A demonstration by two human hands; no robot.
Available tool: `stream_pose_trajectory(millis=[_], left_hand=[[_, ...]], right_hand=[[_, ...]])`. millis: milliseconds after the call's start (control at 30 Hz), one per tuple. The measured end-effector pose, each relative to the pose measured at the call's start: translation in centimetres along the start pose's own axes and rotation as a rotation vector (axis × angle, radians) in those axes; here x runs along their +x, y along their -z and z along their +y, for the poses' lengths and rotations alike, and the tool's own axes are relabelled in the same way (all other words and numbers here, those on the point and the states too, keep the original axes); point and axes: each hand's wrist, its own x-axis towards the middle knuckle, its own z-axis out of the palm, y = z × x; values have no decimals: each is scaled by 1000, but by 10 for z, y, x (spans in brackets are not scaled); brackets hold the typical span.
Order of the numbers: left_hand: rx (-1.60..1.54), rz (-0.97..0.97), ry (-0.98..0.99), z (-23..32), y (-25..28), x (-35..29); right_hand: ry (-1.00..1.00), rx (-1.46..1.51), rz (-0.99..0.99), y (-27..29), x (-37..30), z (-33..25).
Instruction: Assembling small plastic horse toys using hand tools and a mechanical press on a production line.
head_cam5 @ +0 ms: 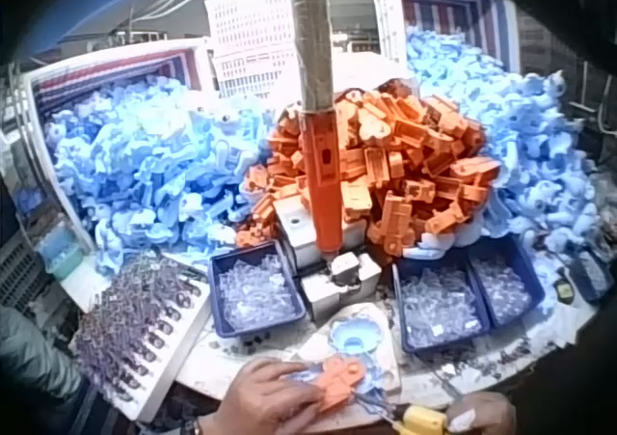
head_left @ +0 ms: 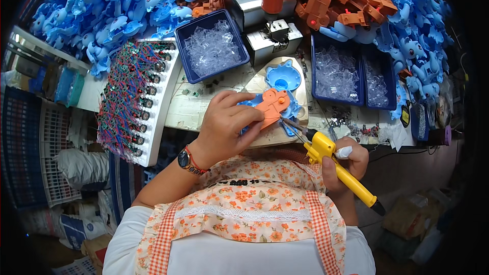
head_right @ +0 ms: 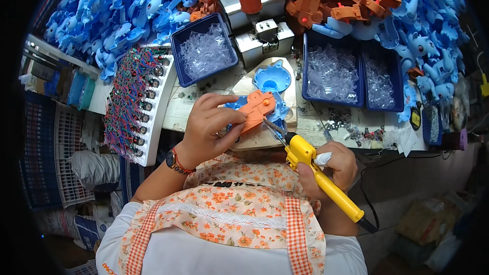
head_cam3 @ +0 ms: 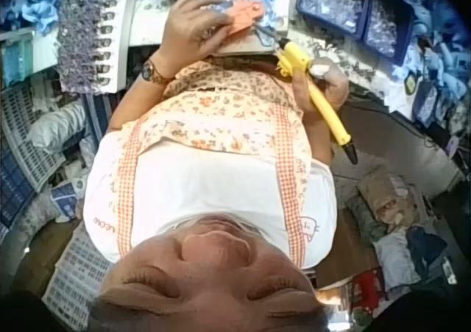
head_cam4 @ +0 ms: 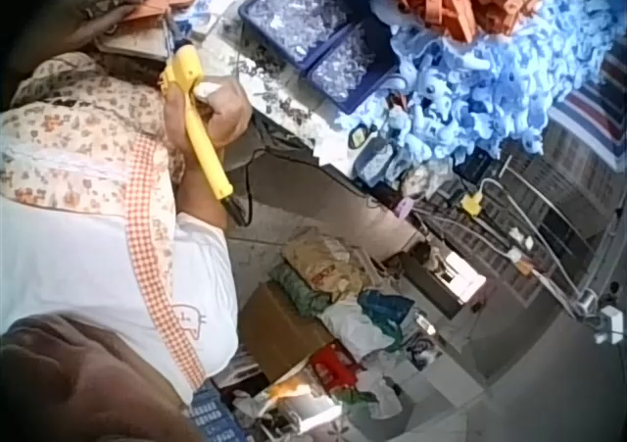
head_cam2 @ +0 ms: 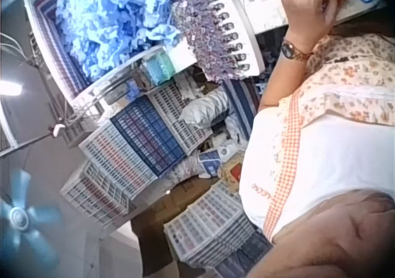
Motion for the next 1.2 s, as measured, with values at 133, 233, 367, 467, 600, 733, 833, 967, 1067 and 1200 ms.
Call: stream_pose_trajectory(millis=[133,233,367,467,600,733,833,967,1067,1200], left_hand=[[1,-7,4,0,0,0],[-4,-2,1,0,0,0],[3,-7,0,0,1,1],[5,-7,1,0,1,1],[4,-18,3,-1,2,1],[10,-36,6,-1,3,2],[11,-39,9,-1,3,2],[10,-38,9,-1,3,3],[12,-44,9,-1,3,4],[2,-49,14,-1,4,5]], right_hand=[[-1,11,-4,0,-5,0],[-75,24,89,-2,-12,0],[-79,42,89,-2,-13,1],[-75,33,86,-1,-13,1],[-70,27,80,-1,-13,2],[-71,29,97,-2,-14,3],[-73,29,100,-2,-13,2],[-87,40,82,-2,-13,2],[-83,33,79,-3,-13,2],[-78,43,106,-2,-13,3]])
